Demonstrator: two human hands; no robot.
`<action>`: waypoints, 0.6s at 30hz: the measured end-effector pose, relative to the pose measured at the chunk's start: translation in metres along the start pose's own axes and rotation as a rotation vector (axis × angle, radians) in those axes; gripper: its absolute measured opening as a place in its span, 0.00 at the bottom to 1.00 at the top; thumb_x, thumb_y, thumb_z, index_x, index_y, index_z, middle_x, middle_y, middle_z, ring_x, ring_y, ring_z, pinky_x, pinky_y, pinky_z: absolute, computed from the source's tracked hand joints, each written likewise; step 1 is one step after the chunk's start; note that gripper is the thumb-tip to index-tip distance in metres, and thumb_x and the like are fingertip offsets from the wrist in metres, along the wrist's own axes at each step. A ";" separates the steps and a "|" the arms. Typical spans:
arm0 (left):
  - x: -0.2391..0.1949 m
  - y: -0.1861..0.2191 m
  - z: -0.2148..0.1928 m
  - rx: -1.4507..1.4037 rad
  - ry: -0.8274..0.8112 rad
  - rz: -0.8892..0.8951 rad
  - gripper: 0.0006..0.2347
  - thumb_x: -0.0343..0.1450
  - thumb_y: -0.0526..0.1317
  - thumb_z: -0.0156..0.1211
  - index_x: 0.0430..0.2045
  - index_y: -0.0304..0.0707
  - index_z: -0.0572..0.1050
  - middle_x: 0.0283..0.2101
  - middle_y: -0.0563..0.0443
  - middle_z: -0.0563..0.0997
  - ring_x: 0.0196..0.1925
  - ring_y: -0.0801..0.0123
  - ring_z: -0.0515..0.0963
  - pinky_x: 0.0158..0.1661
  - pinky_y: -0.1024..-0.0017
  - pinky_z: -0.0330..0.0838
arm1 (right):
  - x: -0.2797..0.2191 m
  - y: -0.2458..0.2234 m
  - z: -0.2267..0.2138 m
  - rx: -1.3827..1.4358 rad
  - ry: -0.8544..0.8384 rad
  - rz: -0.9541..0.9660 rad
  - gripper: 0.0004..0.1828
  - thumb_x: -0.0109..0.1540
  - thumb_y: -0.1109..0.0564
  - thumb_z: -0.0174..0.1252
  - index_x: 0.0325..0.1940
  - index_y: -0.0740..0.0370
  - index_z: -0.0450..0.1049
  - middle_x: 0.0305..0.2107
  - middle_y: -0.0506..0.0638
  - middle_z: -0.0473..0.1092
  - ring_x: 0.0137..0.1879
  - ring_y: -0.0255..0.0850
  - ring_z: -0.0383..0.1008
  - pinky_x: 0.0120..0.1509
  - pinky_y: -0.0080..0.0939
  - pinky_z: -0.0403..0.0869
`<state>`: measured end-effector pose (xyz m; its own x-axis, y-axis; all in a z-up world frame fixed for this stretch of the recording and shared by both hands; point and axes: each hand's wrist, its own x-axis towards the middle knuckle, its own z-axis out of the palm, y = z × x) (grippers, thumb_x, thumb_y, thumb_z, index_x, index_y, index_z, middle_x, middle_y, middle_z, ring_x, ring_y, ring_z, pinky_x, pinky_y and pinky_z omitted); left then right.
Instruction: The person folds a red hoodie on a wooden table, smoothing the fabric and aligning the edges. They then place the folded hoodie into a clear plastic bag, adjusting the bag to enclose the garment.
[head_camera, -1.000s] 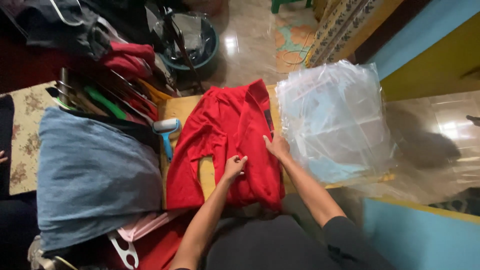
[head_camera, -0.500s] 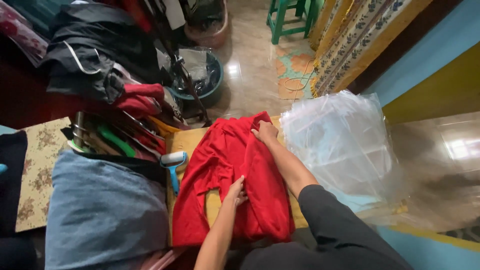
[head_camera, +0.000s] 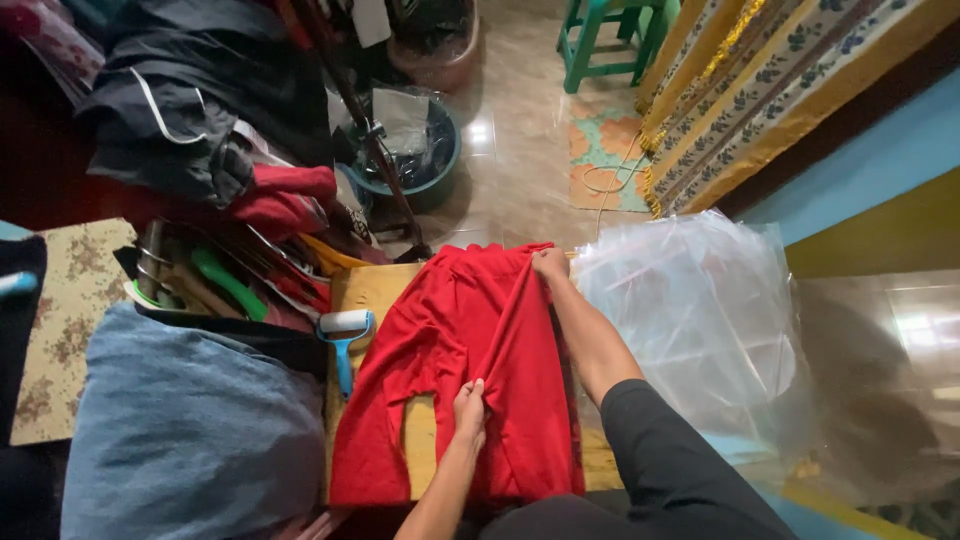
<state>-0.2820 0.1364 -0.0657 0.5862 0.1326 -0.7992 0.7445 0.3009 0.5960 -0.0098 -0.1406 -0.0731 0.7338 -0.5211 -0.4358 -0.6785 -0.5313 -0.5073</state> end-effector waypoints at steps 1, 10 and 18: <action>-0.006 0.006 0.003 -0.003 0.005 -0.007 0.12 0.75 0.45 0.61 0.47 0.41 0.75 0.50 0.41 0.76 0.51 0.49 0.77 0.50 0.44 0.71 | -0.003 -0.003 -0.004 -0.007 -0.007 0.002 0.14 0.60 0.38 0.59 0.44 0.39 0.83 0.45 0.50 0.80 0.59 0.50 0.78 0.61 0.51 0.76; -0.053 0.066 -0.025 0.818 0.020 0.687 0.24 0.66 0.40 0.65 0.57 0.34 0.70 0.50 0.30 0.78 0.54 0.39 0.79 0.54 0.49 0.74 | -0.206 -0.072 -0.051 -0.377 -0.017 -0.330 0.46 0.64 0.50 0.62 0.76 0.77 0.49 0.72 0.76 0.47 0.71 0.68 0.61 0.66 0.77 0.67; -0.093 0.049 0.000 1.845 -0.253 0.800 0.33 0.77 0.56 0.41 0.76 0.45 0.41 0.79 0.45 0.41 0.81 0.56 0.38 0.72 0.44 0.42 | -0.218 0.017 0.027 -0.380 0.155 -0.721 0.36 0.69 0.40 0.48 0.80 0.51 0.53 0.76 0.62 0.49 0.80 0.63 0.43 0.75 0.80 0.44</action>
<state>-0.3003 0.1392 0.0379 0.7846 -0.4372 -0.4396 -0.3765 -0.8993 0.2225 -0.1805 -0.0176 -0.0066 0.9990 -0.0380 0.0218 -0.0289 -0.9454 -0.3246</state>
